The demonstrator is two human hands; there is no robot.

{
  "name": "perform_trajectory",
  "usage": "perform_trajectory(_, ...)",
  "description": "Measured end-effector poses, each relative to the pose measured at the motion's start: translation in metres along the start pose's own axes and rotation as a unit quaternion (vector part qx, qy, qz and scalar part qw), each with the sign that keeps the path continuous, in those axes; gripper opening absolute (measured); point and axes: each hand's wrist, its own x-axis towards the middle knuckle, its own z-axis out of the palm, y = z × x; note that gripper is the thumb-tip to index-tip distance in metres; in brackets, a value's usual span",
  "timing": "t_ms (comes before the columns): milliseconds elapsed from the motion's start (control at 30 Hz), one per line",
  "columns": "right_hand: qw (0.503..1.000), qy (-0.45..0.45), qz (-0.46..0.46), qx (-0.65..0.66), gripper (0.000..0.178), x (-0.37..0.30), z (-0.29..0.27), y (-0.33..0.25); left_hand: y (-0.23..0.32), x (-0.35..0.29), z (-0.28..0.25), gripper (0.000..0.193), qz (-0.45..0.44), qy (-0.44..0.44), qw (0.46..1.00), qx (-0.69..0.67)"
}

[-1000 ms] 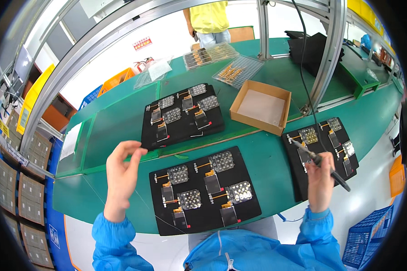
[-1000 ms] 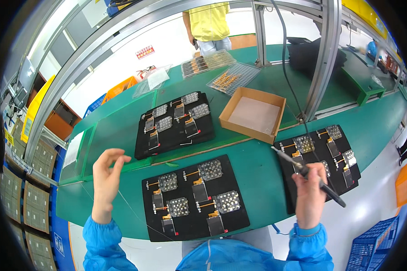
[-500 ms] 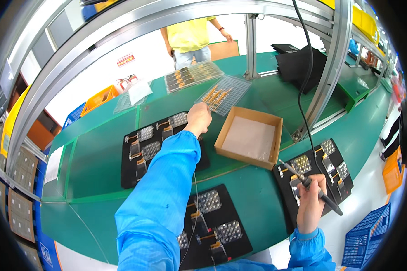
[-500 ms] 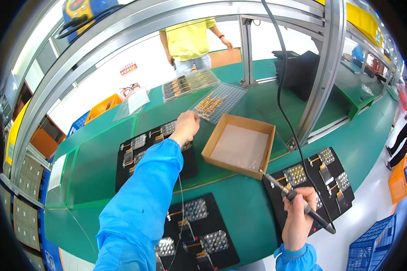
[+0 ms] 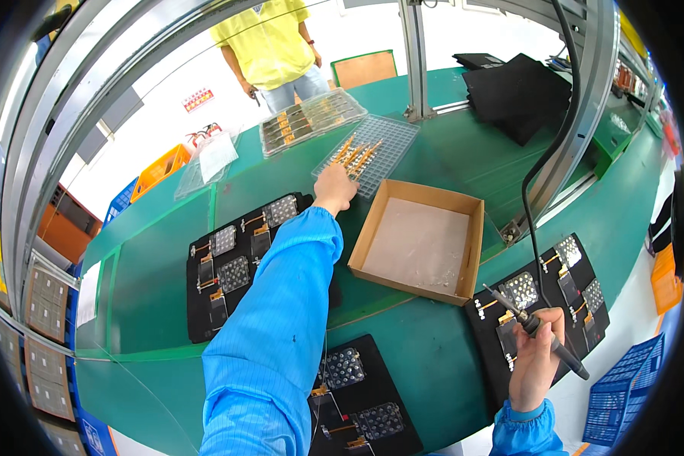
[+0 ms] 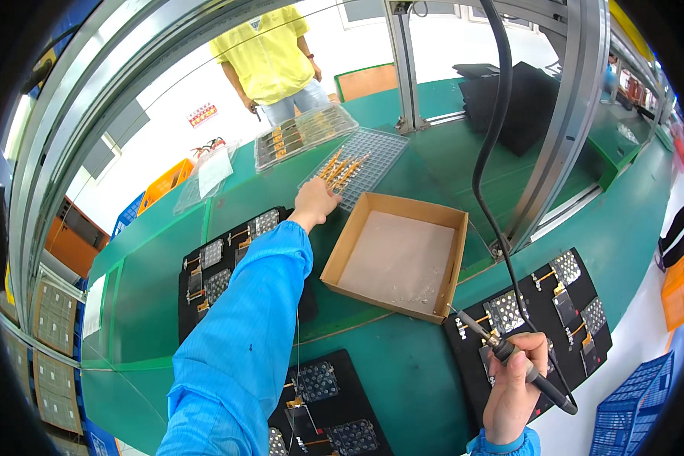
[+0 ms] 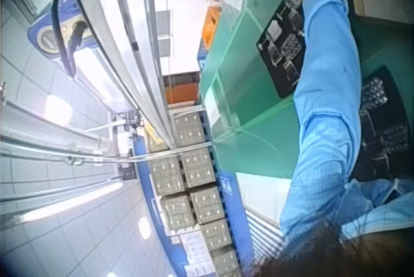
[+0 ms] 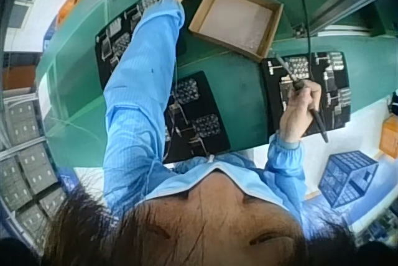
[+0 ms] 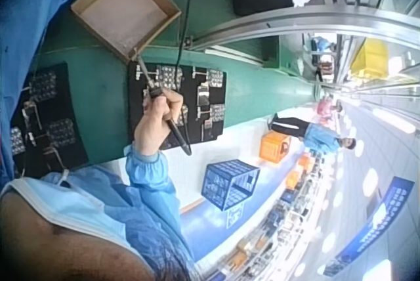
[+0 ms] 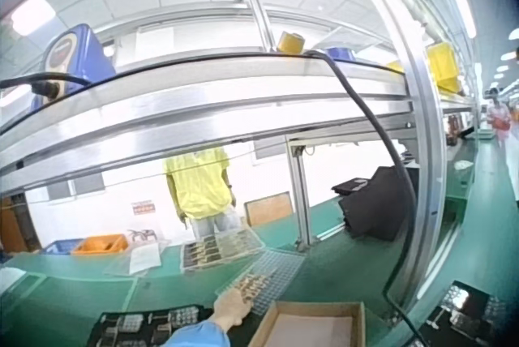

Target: The person solders small electronic components onto an electronic board using a soldering iron and solder wire.

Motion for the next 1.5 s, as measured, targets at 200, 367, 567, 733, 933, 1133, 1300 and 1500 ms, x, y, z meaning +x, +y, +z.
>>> perform_trajectory(200,1.0,-0.011,0.006,0.003,0.038,-0.005,0.002,-0.002,-0.014,0.001,0.011,0.017,0.02,0.041,0.999,0.006)
perform_trajectory(367,1.0,-0.019,0.01,-0.008,0.036,-0.006,0.001,-0.002,-0.012,-0.014,-0.009,0.021,0.06,0.072,0.994,-0.049)
perform_trajectory(567,0.999,-0.025,-0.02,-0.013,0.035,-0.009,-0.003,-0.008,0.015,-0.113,-0.091,0.016,0.193,-0.186,0.949,-0.163)
perform_trajectory(733,0.998,-0.057,-0.01,0.005,0.032,-0.022,-0.002,-0.009,0.017,-0.193,-0.066,0.01,0.274,-0.242,0.929,0.062)
perform_trajectory(933,0.996,-0.081,0.003,0.024,0.025,-0.043,0.003,-0.018,0.019,-0.218,-0.103,0.014,0.246,-0.073,0.961,-0.102)
perform_trajectory(1133,0.997,-0.074,-0.007,0.016,0.022,-0.062,-0.005,-0.029,0.006,-0.284,-0.247,0.013,0.204,0.144,0.917,-0.311)
perform_trajectory(1300,0.992,-0.116,0.016,0.044,0.022,-0.076,0.013,-0.026,-0.046,-0.391,-0.369,0.019,0.086,0.4,0.887,-0.215)
perform_trajectory(1500,0.972,-0.217,0.062,0.06,0.018,-0.085,0.037,-0.032,-0.136,-0.56,-0.512,0.024,-0.138,0.533,0.696,0.461)
